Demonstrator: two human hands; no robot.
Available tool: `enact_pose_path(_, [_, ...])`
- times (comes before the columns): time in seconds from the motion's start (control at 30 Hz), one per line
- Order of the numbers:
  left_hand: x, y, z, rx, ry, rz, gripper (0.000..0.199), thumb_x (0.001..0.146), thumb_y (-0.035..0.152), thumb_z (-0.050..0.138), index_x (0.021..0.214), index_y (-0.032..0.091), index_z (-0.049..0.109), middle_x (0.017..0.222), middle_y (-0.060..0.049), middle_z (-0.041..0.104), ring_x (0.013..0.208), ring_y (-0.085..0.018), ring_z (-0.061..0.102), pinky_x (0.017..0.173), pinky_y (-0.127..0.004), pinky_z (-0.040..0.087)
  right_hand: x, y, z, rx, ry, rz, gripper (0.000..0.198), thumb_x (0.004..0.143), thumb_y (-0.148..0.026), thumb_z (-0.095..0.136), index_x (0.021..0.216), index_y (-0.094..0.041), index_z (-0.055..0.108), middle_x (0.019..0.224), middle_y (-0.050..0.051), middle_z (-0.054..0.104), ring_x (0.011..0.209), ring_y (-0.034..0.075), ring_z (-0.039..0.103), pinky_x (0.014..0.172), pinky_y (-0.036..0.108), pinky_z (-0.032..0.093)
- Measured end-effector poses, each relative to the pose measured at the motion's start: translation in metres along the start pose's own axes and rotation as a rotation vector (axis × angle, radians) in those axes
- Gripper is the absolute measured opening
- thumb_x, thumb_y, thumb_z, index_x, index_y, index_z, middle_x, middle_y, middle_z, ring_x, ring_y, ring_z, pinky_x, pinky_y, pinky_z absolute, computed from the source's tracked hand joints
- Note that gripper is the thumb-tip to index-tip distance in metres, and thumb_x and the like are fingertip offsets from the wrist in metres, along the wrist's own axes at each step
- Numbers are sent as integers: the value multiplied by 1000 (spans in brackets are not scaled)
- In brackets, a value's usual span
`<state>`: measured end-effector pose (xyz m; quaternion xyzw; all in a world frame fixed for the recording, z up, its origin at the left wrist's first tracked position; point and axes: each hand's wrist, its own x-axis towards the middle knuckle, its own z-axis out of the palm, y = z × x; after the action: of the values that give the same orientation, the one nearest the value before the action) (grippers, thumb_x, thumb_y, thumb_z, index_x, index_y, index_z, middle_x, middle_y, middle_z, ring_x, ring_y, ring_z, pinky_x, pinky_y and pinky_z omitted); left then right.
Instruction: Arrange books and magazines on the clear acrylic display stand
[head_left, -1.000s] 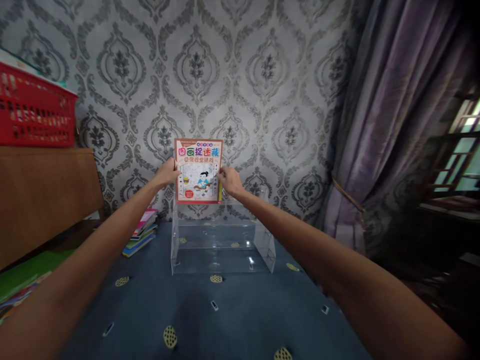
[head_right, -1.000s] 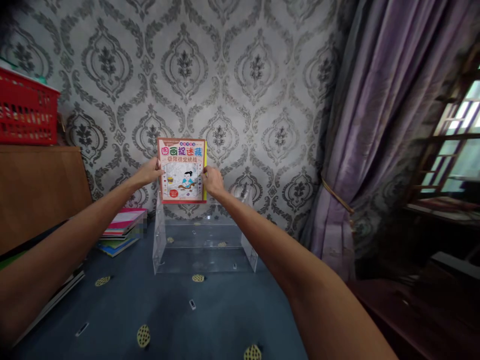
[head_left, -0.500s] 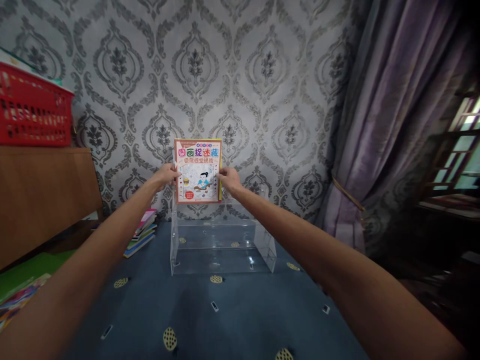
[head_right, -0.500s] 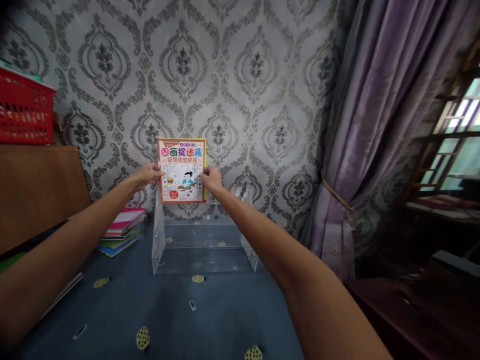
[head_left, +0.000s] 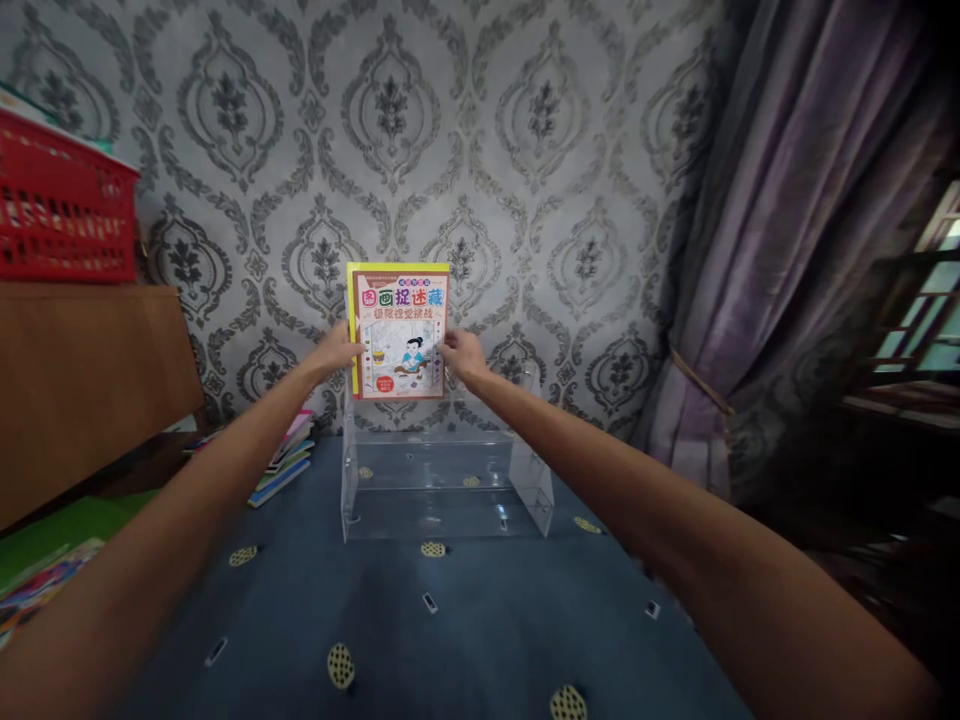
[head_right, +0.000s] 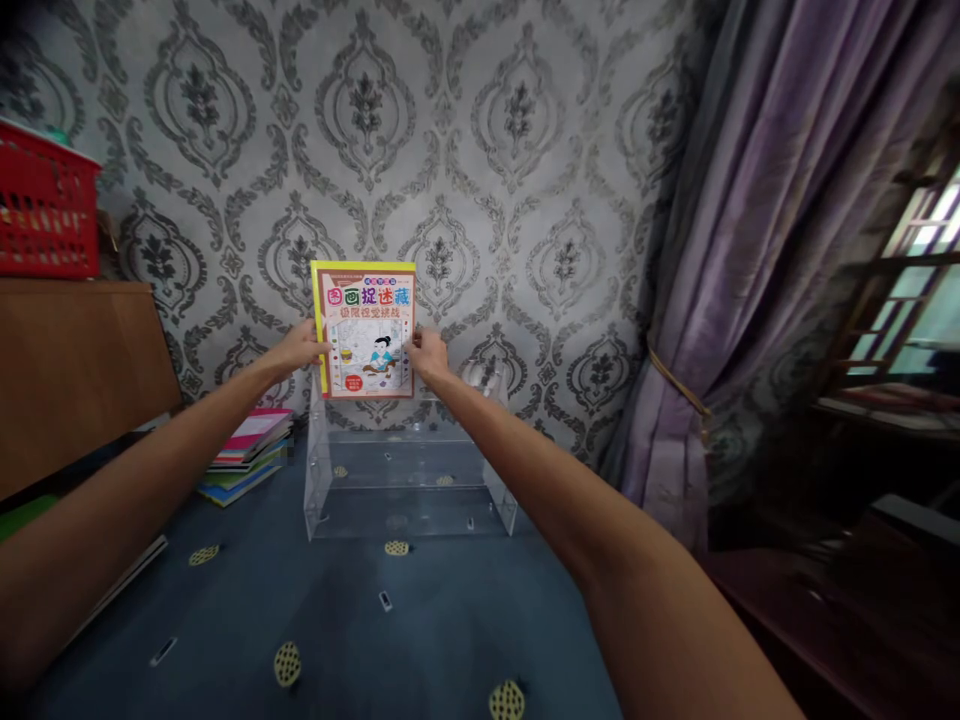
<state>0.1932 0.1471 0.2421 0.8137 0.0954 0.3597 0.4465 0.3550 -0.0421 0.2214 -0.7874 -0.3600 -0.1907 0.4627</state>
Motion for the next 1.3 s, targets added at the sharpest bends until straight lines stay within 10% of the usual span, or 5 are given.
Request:
enact_pose_path(0.37, [-6, 6, 2, 51, -60, 35, 58, 59, 12, 62, 116, 17, 59, 99, -6, 74, 92, -26, 70, 64, -28, 58, -27, -37, -4, -210, -6, 121, 34, 84, -15, 55, 117, -9, 59, 128, 27, 62, 114, 37, 64, 95, 47, 50])
enact_pose_path(0.73, [-11, 12, 5, 16, -42, 44, 55, 58, 7, 63, 111, 18, 63, 98, -4, 75, 100, -29, 69, 71, -30, 61, -33, -42, -15, -228, -14, 170, 44, 82, -15, 58, 125, -11, 49, 114, 25, 69, 109, 41, 66, 90, 52, 51])
enact_pose_path(1.3, [-7, 8, 4, -66, -76, 42, 55, 55, 5, 60, 108, 16, 57, 108, -6, 74, 103, -26, 69, 84, -35, 60, -16, -13, -9, -236, -42, 122, 12, 75, -19, 66, 84, -20, 72, 95, 13, 74, 101, 34, 69, 84, 45, 55])
